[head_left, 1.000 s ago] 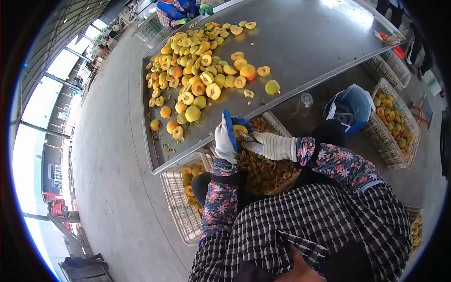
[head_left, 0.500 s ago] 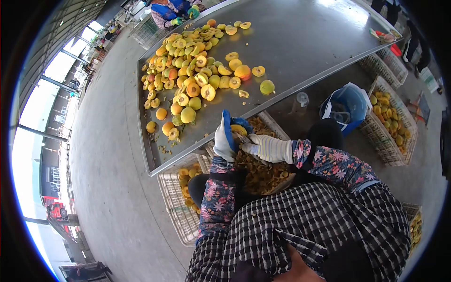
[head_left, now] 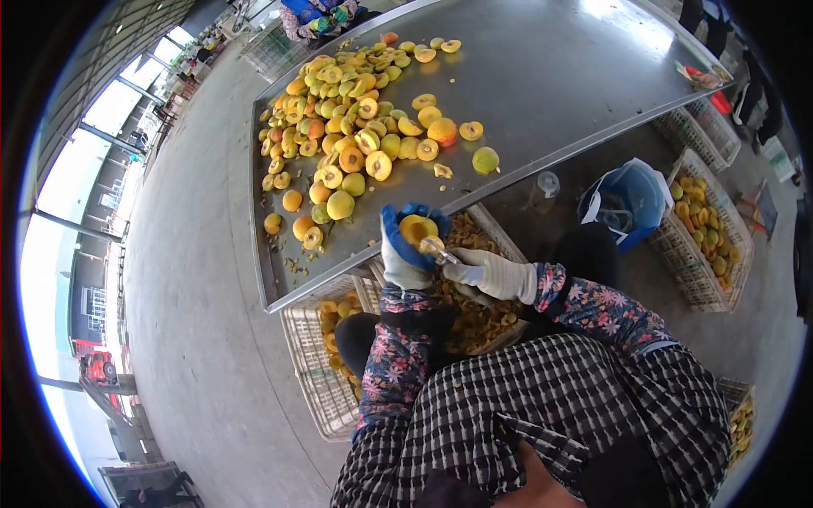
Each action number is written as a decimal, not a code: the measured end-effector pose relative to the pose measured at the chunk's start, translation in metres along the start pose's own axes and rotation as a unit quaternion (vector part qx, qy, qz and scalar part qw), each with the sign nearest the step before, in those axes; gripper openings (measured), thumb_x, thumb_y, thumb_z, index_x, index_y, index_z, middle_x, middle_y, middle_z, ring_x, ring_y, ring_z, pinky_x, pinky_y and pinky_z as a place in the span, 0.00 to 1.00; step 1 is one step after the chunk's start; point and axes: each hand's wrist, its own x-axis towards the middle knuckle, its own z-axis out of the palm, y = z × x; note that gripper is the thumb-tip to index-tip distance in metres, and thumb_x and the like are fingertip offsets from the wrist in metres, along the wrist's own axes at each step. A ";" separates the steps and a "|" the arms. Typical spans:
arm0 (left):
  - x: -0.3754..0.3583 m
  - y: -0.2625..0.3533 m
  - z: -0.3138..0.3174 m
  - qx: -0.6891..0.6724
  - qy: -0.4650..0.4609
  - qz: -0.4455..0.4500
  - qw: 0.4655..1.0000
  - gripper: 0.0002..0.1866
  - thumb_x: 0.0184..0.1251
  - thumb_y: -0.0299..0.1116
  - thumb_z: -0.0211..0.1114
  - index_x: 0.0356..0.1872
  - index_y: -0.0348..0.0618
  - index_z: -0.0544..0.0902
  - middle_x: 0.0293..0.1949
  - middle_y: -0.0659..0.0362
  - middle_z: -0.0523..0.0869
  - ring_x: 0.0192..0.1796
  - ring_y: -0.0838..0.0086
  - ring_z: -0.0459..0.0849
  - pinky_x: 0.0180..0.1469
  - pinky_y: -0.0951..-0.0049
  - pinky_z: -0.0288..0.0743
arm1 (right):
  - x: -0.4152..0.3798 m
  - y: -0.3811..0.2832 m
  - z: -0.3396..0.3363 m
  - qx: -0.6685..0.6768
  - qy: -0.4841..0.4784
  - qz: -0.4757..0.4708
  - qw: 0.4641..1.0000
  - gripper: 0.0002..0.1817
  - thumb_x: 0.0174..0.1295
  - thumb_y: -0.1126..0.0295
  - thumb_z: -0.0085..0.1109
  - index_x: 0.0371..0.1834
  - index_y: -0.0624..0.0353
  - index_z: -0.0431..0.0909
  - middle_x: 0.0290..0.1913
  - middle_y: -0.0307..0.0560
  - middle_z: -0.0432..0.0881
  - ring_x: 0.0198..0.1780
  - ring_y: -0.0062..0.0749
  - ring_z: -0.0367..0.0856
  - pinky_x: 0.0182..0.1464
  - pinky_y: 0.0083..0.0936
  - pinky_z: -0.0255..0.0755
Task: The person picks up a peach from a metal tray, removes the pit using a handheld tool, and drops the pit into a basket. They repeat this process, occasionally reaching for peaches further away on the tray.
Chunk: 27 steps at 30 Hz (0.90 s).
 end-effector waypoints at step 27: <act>0.195 -0.082 0.064 0.908 -0.207 0.095 0.353 0.33 0.54 0.43 0.74 0.64 0.50 0.77 0.63 0.46 0.76 0.63 0.49 0.76 0.67 0.55 0.70 | 0.012 0.078 -0.028 -0.490 -0.037 0.020 0.871 0.19 0.62 0.68 0.55 0.56 0.57 0.70 0.32 0.57 0.81 0.37 0.60 0.82 0.37 0.51 0.72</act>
